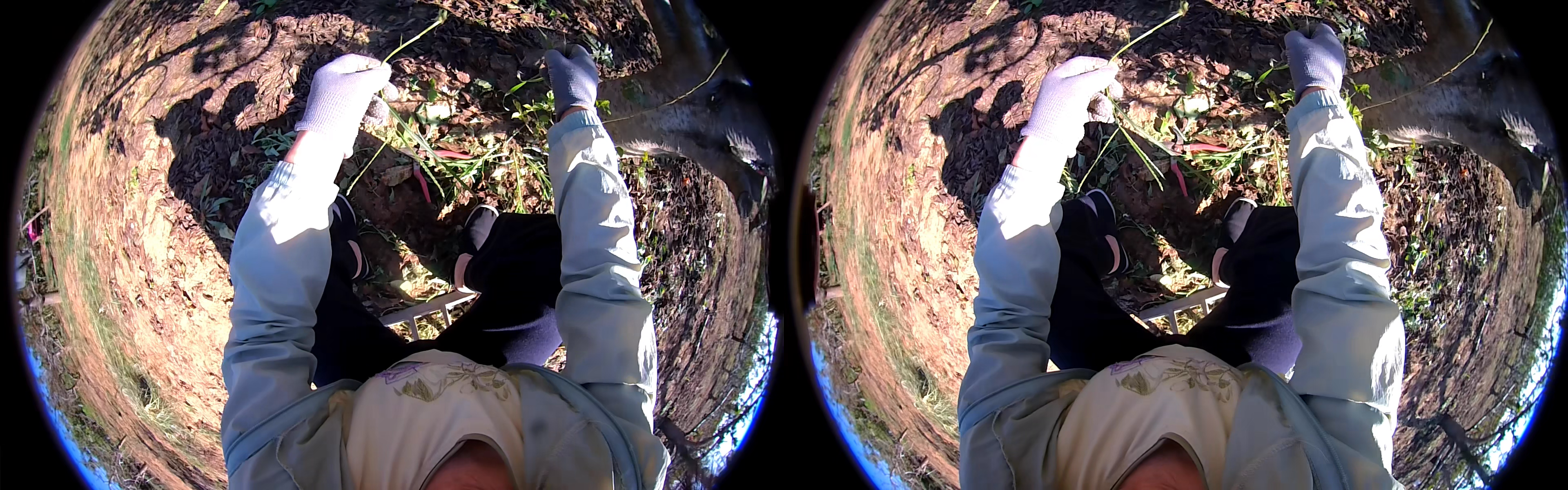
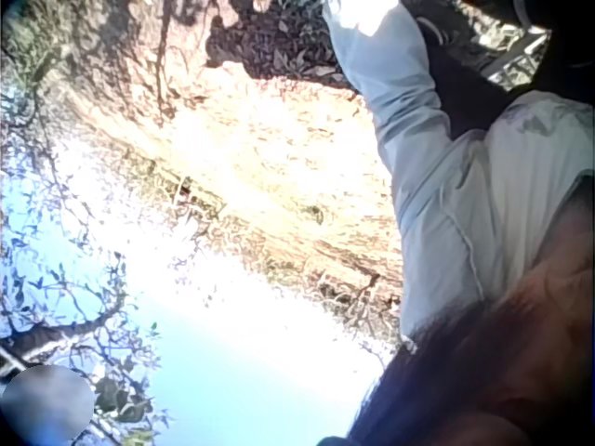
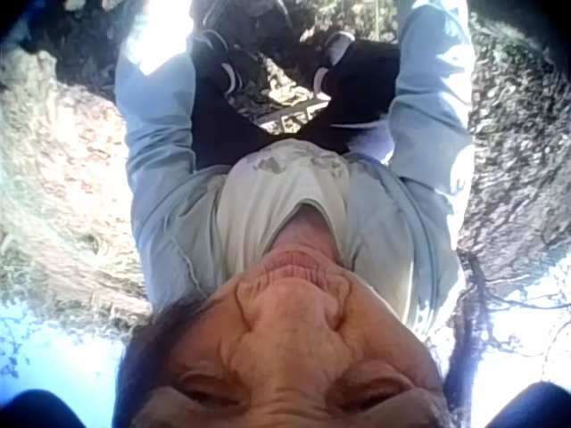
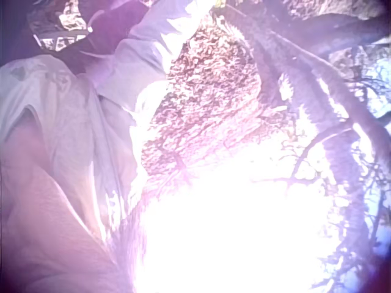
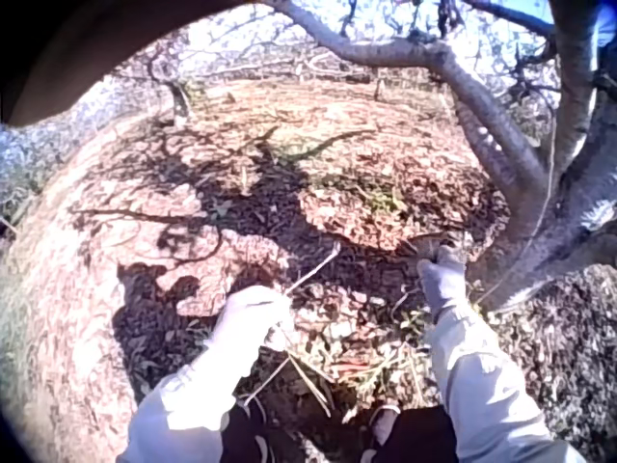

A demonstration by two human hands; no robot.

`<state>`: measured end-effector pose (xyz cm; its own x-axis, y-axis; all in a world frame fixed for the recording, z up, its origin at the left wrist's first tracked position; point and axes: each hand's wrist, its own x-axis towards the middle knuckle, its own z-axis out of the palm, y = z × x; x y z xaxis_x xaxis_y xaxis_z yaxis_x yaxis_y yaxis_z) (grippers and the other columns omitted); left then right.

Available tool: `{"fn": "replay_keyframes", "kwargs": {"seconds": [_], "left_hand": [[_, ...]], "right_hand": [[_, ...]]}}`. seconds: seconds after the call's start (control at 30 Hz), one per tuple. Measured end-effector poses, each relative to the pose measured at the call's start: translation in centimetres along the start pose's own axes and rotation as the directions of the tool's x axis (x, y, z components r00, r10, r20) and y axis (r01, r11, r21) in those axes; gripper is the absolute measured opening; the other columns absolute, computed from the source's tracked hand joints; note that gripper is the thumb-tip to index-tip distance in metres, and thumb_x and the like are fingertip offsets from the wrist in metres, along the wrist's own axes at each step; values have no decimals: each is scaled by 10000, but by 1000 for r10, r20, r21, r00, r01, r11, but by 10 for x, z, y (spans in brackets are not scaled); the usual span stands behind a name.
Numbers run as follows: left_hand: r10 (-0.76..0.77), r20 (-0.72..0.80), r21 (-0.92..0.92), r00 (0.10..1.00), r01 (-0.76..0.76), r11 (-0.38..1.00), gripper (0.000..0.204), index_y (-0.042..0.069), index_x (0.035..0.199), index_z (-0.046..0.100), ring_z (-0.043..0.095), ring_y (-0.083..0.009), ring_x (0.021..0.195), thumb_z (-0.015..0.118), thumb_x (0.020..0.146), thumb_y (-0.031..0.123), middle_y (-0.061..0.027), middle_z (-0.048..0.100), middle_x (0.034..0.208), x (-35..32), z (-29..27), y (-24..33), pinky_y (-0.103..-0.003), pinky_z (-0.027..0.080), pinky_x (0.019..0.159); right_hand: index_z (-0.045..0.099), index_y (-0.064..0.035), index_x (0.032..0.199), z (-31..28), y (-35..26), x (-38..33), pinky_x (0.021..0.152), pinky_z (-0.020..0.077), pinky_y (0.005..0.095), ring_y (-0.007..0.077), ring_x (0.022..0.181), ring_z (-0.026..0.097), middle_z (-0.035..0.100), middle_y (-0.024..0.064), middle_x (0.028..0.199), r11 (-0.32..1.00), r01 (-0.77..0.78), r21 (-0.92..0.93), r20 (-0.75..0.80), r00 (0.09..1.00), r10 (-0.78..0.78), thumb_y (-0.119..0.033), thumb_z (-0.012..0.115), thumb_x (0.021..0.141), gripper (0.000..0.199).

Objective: The person uses shears to cut branches from small plants near the base of a tree.

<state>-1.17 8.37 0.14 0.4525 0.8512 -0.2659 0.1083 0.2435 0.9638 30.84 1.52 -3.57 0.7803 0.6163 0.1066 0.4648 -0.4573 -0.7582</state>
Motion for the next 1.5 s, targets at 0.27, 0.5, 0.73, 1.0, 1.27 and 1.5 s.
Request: {"fn": "replay_keyframes", "kwargs": {"seconds": [0.27, 0.5, 0.73, 1.0, 1.27, 1.5], "left_hand": [[-6, 3, -108, 1000, 7, 994, 220, -2, 1043, 611, 583, -120, 579, 632, 910, 173, -106, 662, 831, 7, 5, -3, -247, 498, 523], [-3, 17, -108, 1000, 5, 994, 194, 3, 1013, 628, 599, -123, 590, 635, 905, 164, -107, 675, 859, 8, 5, -7, -242, 504, 523], [31, 13, 98, 999, -32, 995, 233, 7, 1027, 645, 622, -122, 626, 675, 863, 169, -80, 664, 836, 4, 10, -8, -254, 529, 555], [53, 125, 160, 991, -73, 984, 173, 16, 978, 649, 562, -84, 592, 659, 866, 148, -36, 633, 771, 8, 11, -16, -226, 454, 525], [61, 173, 56, 983, -72, 996, 139, 26, 938, 672, 580, -93, 547, 669, 811, 81, -50, 653, 708, 6, 0, -4, -225, 453, 474], [128, -28, 85, 991, -125, 988, 142, 25, 933, 689, 527, -77, 508, 655, 811, 90, -24, 619, 664, 3, -22, 8, -217, 414, 458]], "right_hand": [[680, -44, 1071, 18, -60, -72, 486, 391, 229, 69, 542, 507, 561, -9, 674, 934, -85, 347, 763, 605, -228, -314, 767, 819, 380], [729, -67, 992, 52, -69, -97, 697, 509, 298, 124, 738, 637, 705, 52, 795, 926, 131, 354, 822, 429, -375, -311, 783, 796, 318], [718, -61, 965, 40, -80, -100, 642, 509, 300, 119, 677, 639, 690, 65, 739, 926, 237, 294, 739, 558, -377, -242, 711, 813, 236], [703, -112, 959, 51, -76, -95, 716, 526, 448, 355, 787, 660, 669, 162, 790, 746, 665, 32, 439, 662, -608, -314, 647, 823, 249], [708, -164, 1009, 41, -39, -46, 715, 512, 422, 336, 787, 662, 682, 136, 805, 829, 515, -217, 358, 832, -423, -357, 651, 837, 265], [728, -142, 994, 16, 17, -1, 740, 503, 365, 286, 807, 673, 705, 122, 852, 919, 219, -328, 130, 974, -186, -413, 671, 798, 340]]}}
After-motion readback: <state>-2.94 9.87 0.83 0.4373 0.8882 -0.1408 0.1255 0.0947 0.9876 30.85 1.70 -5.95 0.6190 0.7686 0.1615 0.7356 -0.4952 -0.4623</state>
